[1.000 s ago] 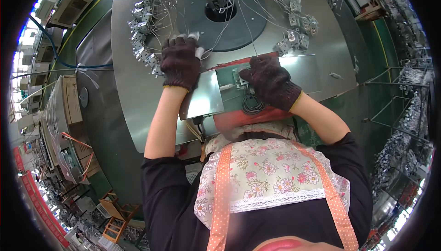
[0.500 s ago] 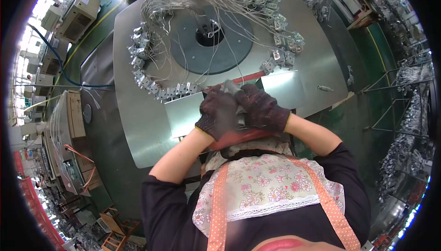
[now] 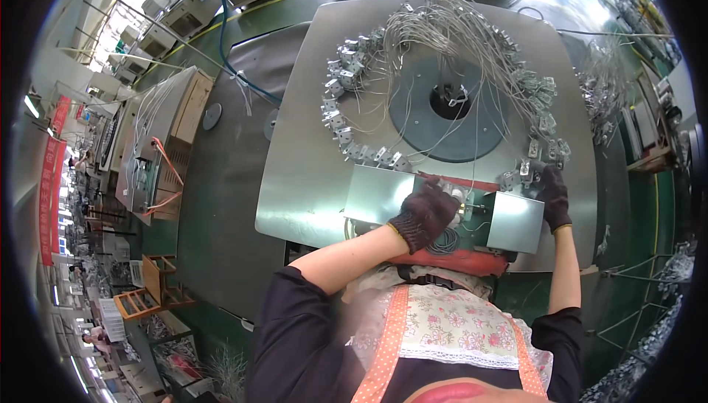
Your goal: The person processes wired electrical components by repeatedly placing each component into a machine fixture and attaching parts by hand.
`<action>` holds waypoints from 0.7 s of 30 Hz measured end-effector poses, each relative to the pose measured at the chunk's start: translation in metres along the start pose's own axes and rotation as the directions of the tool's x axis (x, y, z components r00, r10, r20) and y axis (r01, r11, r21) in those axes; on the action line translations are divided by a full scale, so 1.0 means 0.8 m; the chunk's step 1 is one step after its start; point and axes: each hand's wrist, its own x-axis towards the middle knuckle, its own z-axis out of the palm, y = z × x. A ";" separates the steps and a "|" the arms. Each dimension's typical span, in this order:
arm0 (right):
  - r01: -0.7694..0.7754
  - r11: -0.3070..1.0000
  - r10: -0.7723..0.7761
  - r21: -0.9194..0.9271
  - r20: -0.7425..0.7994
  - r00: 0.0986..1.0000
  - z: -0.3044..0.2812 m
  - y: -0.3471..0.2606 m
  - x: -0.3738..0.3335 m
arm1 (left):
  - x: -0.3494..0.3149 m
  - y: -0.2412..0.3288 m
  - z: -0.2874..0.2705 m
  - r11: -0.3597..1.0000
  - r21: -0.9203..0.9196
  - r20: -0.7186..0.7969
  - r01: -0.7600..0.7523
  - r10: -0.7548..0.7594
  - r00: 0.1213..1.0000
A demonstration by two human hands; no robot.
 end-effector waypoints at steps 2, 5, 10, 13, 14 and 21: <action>-0.105 0.994 0.103 -0.025 -0.058 0.993 0.014 0.024 -0.006 | -0.002 0.000 0.003 1.000 0.001 -0.021 -0.013 0.013 1.000; -0.155 0.984 0.169 -0.086 0.198 0.965 0.009 0.029 -0.006 | -0.004 -0.006 0.014 0.999 -0.017 -0.187 -0.050 0.046 0.981; -0.033 0.996 0.043 0.084 -0.118 0.992 -0.097 -0.071 0.015 | 0.004 -0.007 0.012 0.998 0.067 0.038 0.000 -0.003 0.999; -0.237 0.918 0.264 0.318 -0.044 0.964 -0.149 -0.111 -0.007 | 0.008 -0.001 0.006 1.000 0.015 0.024 0.007 -0.007 1.000; -0.464 0.594 0.492 0.658 0.160 0.856 -0.161 -0.134 -0.005 | 0.007 0.003 -0.006 1.000 0.018 0.082 0.024 -0.025 0.996; -0.479 0.212 0.422 0.852 0.362 0.831 -0.143 -0.212 -0.027 | 0.003 -0.018 0.054 0.993 0.009 -0.154 -0.119 0.119 0.981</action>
